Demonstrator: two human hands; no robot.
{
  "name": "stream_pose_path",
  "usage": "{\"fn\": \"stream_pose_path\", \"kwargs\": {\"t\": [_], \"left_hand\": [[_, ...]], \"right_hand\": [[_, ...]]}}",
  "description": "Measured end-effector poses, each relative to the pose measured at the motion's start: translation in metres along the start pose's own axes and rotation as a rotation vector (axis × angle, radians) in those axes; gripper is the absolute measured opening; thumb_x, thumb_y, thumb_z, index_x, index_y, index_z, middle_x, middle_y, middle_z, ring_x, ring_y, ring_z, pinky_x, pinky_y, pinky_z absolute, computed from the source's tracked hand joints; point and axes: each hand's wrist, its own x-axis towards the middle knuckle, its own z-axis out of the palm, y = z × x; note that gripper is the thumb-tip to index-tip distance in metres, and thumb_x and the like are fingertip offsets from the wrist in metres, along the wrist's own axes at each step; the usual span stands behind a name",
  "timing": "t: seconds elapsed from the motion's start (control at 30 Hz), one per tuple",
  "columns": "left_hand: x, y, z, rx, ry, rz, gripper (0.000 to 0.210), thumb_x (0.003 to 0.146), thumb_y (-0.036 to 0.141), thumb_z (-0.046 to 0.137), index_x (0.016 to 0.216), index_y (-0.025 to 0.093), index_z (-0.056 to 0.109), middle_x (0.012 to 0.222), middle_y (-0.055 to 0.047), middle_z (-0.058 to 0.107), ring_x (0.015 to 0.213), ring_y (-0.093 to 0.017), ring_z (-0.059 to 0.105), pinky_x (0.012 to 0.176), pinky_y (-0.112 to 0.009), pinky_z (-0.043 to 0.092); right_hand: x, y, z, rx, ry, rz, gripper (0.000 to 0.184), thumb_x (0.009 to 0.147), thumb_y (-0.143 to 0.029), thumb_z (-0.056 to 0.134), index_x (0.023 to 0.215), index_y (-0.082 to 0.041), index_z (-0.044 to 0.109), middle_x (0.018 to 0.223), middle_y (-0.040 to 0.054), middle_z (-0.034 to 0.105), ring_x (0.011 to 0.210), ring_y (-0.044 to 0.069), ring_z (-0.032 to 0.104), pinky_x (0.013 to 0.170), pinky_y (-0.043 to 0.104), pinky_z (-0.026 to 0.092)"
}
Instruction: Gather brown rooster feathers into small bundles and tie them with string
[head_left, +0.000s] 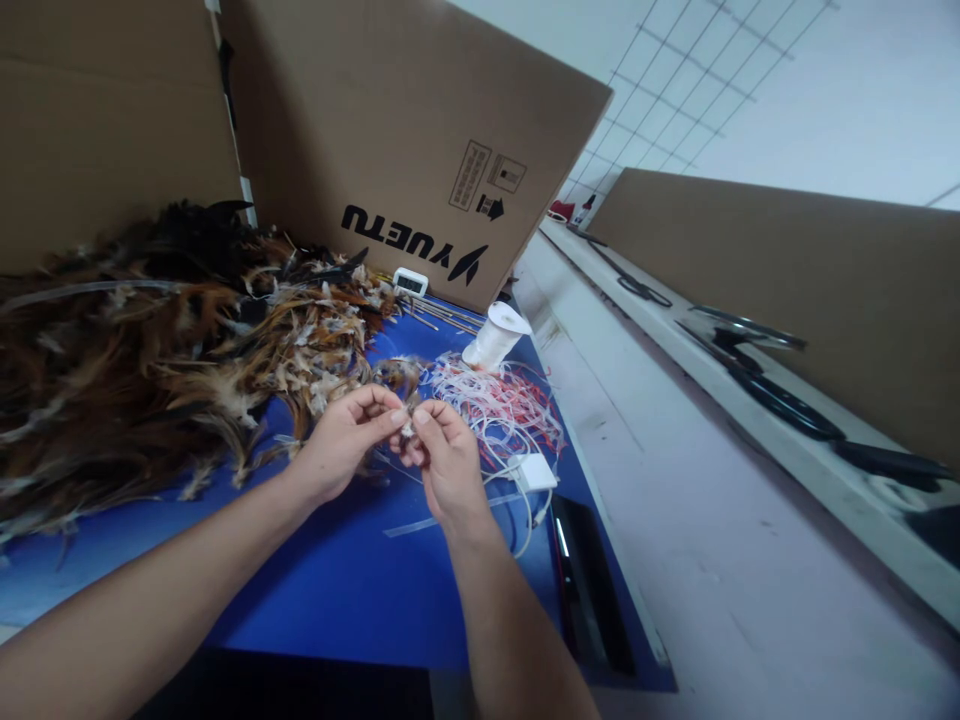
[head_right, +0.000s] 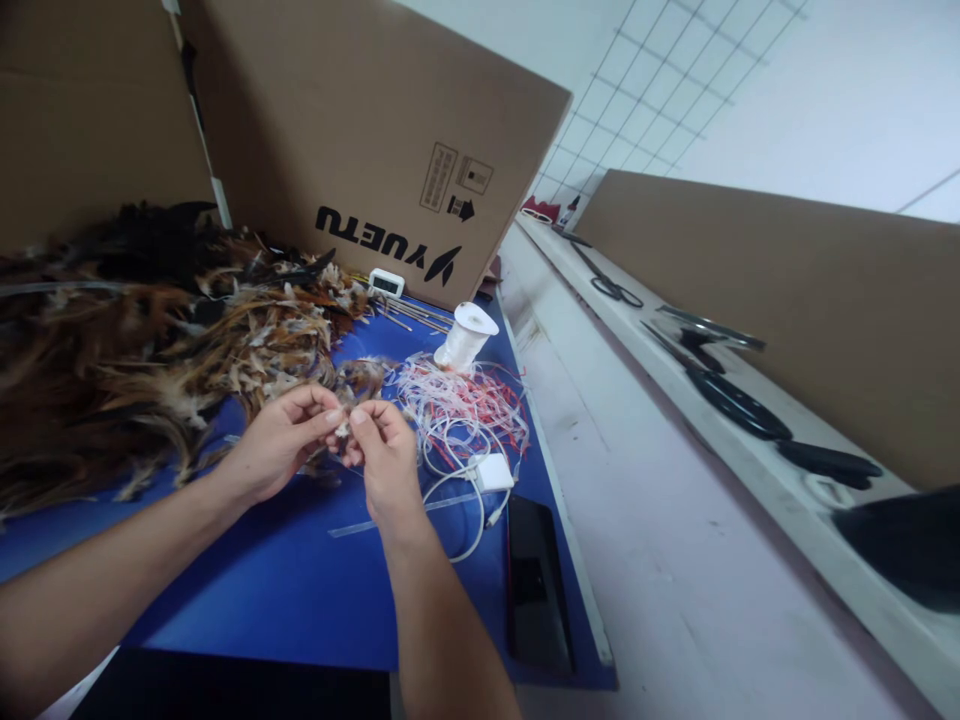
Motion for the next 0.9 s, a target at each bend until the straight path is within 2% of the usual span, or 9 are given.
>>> {"fn": "stream_pose_path", "kwargs": {"t": [0.33,0.67,0.9], "left_hand": [[0.002,0.006,0.0,0.026,0.013,-0.052,0.021,0.069,0.028,0.078,0.077,0.015,0.063,0.057,0.003,0.062,0.053,-0.009,0.058,0.055,-0.02,0.048],[0.001,0.013,-0.005,0.01,-0.041,-0.094,0.026,0.07,0.025,0.078,0.082,0.016,0.057,0.062,0.004,0.062,0.053,-0.007,0.058,0.054,-0.018,0.046],[0.003,0.012,-0.008,0.108,-0.049,-0.037,0.024,0.071,0.022,0.076,0.083,0.016,0.056,0.068,0.003,0.06,0.056,-0.007,0.057,0.056,-0.019,0.048]], "right_hand": [[0.0,0.007,-0.009,-0.194,-0.051,-0.126,0.019,0.084,-0.039,0.062,0.083,-0.022,0.054,0.06,-0.0056,0.055,0.05,0.009,0.049,0.048,0.02,0.04],[0.0,0.007,-0.014,-0.345,-0.147,-0.234,0.015,0.089,-0.038,0.057,0.084,-0.024,0.054,0.064,-0.0055,0.049,0.052,0.009,0.046,0.052,0.023,0.036],[0.0,0.005,-0.016,-0.438,-0.167,-0.206,0.018,0.089,-0.041,0.056,0.084,-0.024,0.054,0.066,-0.0047,0.05,0.053,0.01,0.045,0.052,0.024,0.036]]}}
